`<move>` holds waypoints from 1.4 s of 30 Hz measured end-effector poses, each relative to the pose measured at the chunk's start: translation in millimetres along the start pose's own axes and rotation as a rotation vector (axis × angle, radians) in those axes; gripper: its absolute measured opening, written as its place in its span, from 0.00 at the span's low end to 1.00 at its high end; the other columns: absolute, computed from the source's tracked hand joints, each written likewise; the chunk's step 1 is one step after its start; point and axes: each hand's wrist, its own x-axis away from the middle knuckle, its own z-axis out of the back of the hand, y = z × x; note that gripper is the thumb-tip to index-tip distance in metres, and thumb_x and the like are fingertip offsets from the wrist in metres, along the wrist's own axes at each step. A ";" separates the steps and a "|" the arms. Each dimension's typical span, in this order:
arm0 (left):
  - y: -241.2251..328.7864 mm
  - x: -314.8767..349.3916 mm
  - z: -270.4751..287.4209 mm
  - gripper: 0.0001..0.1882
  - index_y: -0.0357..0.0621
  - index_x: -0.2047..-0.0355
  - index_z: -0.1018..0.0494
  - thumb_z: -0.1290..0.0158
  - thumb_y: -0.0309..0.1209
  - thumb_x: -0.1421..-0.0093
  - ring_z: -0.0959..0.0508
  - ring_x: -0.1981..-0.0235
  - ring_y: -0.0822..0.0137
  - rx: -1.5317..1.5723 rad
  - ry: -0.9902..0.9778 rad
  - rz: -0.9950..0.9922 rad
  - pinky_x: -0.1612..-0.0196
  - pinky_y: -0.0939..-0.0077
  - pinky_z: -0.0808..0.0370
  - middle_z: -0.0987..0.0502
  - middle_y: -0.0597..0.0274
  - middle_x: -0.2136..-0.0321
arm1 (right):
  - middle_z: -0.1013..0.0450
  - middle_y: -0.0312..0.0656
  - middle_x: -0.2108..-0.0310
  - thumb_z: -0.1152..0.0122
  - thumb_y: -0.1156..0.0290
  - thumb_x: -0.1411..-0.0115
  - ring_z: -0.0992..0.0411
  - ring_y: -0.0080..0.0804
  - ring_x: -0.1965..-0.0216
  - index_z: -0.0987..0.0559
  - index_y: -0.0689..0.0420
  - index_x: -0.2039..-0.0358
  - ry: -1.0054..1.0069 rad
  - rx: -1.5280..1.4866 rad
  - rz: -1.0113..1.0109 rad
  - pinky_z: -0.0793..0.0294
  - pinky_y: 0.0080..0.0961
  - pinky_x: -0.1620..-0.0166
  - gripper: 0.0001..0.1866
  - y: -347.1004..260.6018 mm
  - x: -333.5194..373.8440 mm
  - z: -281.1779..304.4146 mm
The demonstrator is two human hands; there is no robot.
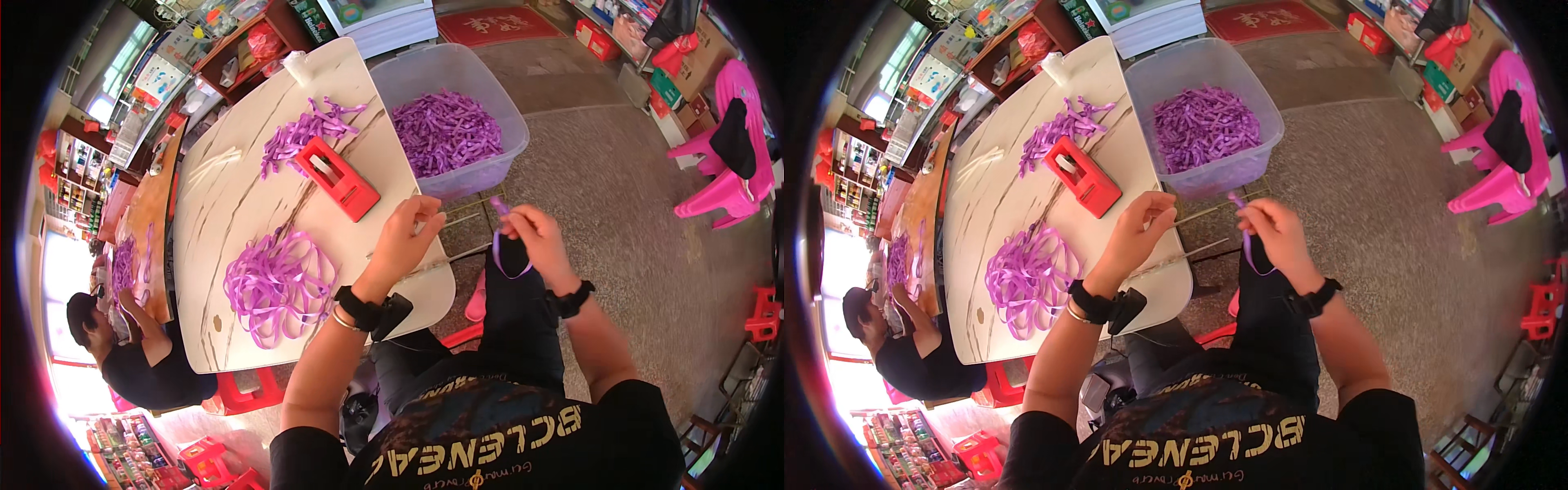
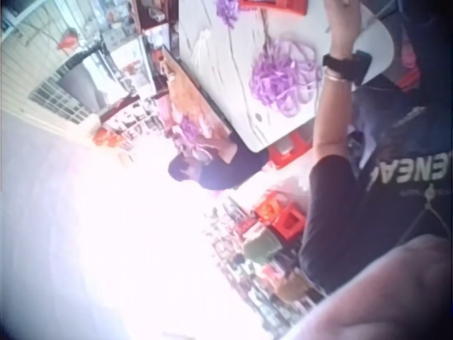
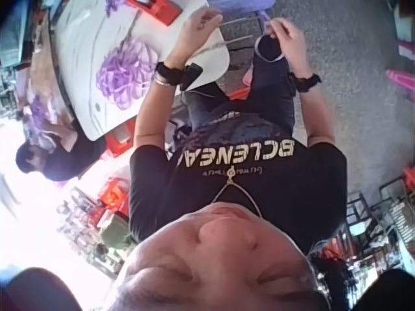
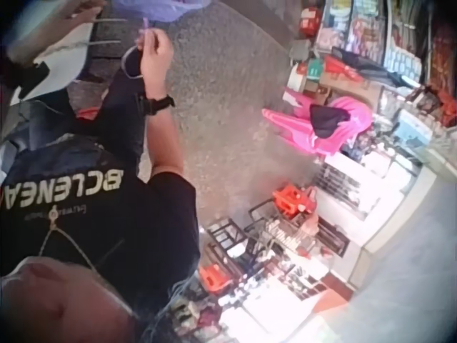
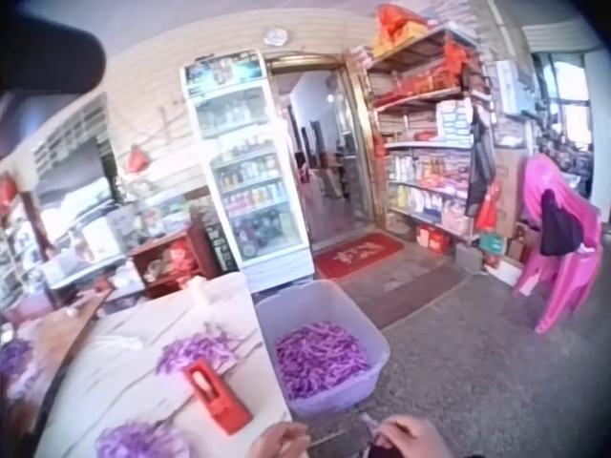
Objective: Manufacturing decorative bows from purple ribbon using a wooden jig.
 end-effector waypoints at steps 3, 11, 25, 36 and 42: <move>-12.8 -1.1 -7.0 0.12 0.36 0.60 0.32 0.50 0.28 0.44 0.29 0.66 0.75 0.092 -0.012 0.042 0.62 0.82 0.33 0.28 0.63 0.68 | 0.29 0.36 0.75 0.53 0.74 0.42 0.31 0.20 0.72 0.26 0.64 0.69 -0.130 -0.091 0.038 0.32 0.16 0.66 0.08 15.7 -8.0 -22.8; -5.9 -8.7 -17.5 0.08 0.39 0.68 0.25 0.48 0.28 0.47 0.26 0.74 0.70 -0.079 0.056 0.012 0.69 0.79 0.30 0.26 0.58 0.74 | 0.28 0.34 0.74 0.52 0.70 0.41 0.33 0.16 0.73 0.26 0.62 0.67 -0.182 -0.254 -0.029 0.34 0.13 0.70 0.09 44.5 2.2 -44.8; -2.3 -19.0 -19.3 0.13 0.48 0.75 0.23 0.45 0.43 0.55 0.25 0.77 0.66 -0.498 -0.050 0.099 0.72 0.73 0.32 0.26 0.62 0.80 | 0.28 0.39 0.74 0.54 0.72 0.41 0.32 0.20 0.73 0.30 0.62 0.67 -0.295 -0.307 -0.145 0.35 0.15 0.67 0.07 32.8 22.8 -46.3; -8.3 -24.2 -15.5 0.14 0.49 0.72 0.23 0.45 0.44 0.54 0.24 0.73 0.66 -0.463 -0.098 0.161 0.68 0.75 0.30 0.24 0.62 0.77 | 0.26 0.41 0.74 0.51 0.71 0.43 0.27 0.26 0.72 0.29 0.63 0.71 -0.550 0.081 -0.087 0.31 0.20 0.67 0.08 -17.9 98.9 4.0; -15.9 -25.2 -17.8 0.12 0.55 0.75 0.22 0.47 0.45 0.54 0.25 0.72 0.66 -0.403 -0.093 0.165 0.66 0.64 0.37 0.23 0.69 0.77 | 0.27 0.36 0.75 0.48 0.72 0.47 0.30 0.32 0.72 0.24 0.56 0.75 -0.651 0.306 0.162 0.34 0.25 0.68 0.05 -45.7 137.2 14.5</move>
